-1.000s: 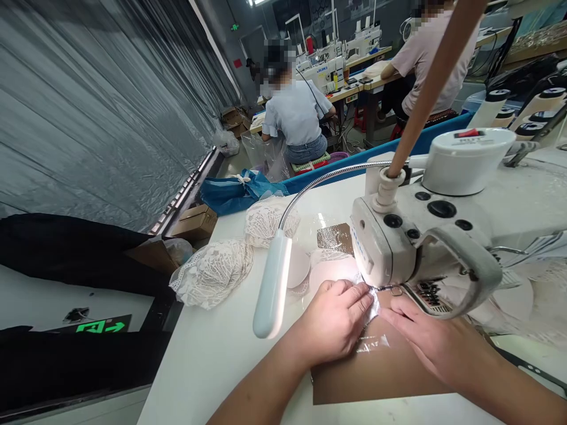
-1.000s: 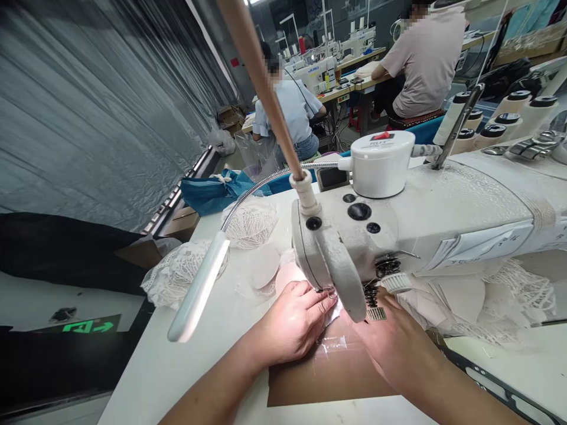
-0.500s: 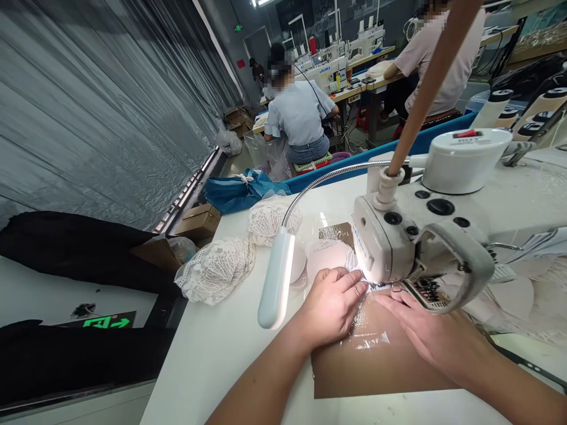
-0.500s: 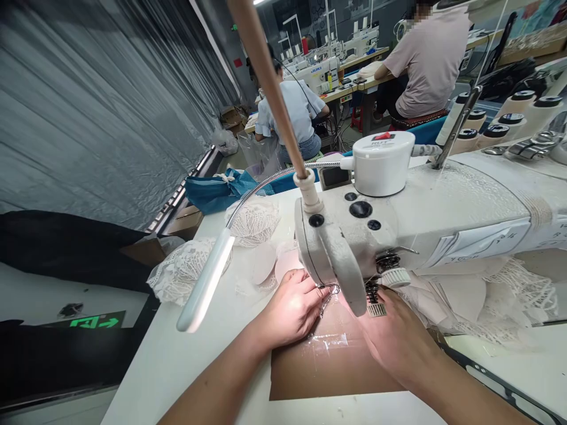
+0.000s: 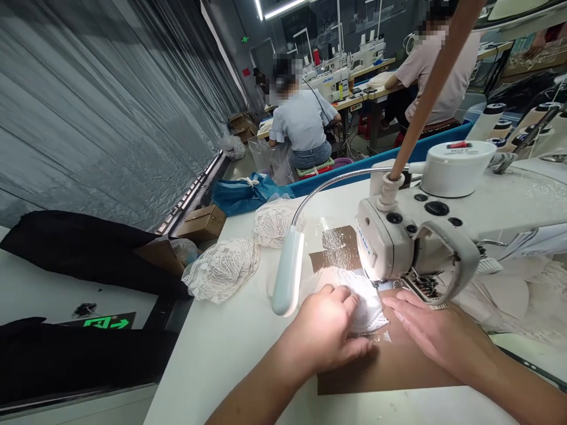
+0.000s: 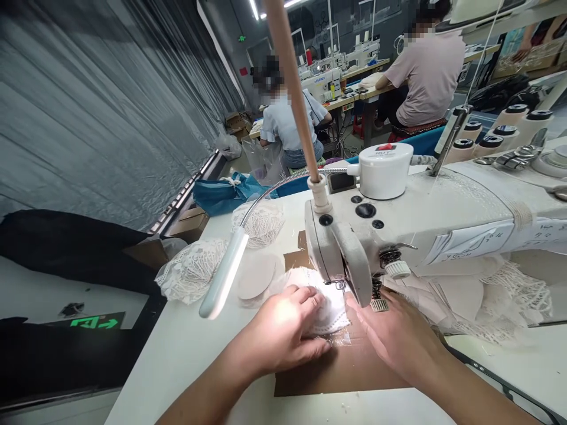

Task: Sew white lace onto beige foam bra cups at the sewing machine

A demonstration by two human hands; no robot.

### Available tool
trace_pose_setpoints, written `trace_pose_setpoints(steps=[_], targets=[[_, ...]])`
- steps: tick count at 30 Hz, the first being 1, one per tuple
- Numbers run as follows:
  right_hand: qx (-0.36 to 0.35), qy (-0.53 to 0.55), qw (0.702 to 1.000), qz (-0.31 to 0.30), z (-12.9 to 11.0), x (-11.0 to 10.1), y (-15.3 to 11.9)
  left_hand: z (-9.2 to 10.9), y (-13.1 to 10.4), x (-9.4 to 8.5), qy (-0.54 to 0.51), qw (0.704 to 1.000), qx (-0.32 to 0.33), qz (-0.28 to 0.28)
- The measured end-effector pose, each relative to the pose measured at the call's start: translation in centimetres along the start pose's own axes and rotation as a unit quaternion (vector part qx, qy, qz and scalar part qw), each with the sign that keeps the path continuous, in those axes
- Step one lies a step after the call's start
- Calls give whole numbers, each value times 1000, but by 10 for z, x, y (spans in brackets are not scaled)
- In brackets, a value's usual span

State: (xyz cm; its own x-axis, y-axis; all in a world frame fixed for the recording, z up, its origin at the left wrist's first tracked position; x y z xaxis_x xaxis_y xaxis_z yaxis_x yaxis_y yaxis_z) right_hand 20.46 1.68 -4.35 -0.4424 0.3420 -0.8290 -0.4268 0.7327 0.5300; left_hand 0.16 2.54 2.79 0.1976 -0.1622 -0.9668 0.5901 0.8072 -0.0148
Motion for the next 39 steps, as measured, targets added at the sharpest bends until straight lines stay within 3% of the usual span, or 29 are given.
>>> trace_pose_setpoints(steps=[4, 9, 13, 16, 19, 27, 39], targets=[[11, -3, 1000, -14, -2, -4, 6, 13, -13, -5, -5, 998, 44, -46], [31, 13, 999, -10, -4, -8, 9, 11, -5, 18, 12, 997, 81, 11], [25, 22, 999, -12, 0, -6, 6, -7, 6, 22, -154, 987, 21, 27], [7, 15, 1000, -12, 0, -4, 7, -21, 10, 19, -325, 944, -52, -8], [-20, -14, 1000, 3, -4, -4, 12, -27, 14, 19, -405, 911, -83, -15], [-58, -65, 994, 73, -15, 1, 17, -32, 19, 27, -414, 903, -114, -1], [-75, 7, 996, 47, -18, -10, 21, -30, 16, 27, -393, 913, -106, 22]])
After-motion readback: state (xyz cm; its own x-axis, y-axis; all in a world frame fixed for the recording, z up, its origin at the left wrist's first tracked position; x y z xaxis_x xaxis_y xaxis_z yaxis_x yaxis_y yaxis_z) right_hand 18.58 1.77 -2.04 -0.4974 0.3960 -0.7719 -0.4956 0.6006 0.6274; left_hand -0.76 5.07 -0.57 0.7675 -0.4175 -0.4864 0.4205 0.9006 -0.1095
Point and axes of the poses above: each hand's wrist, its own y-axis towards the middle knuckle, its own x-axis out of the palm, z = x × y, the point moved 3 cm from there along y, towards the middle knuckle, and after that the axes turned 8 degrees about z, right-handed, at the moved point
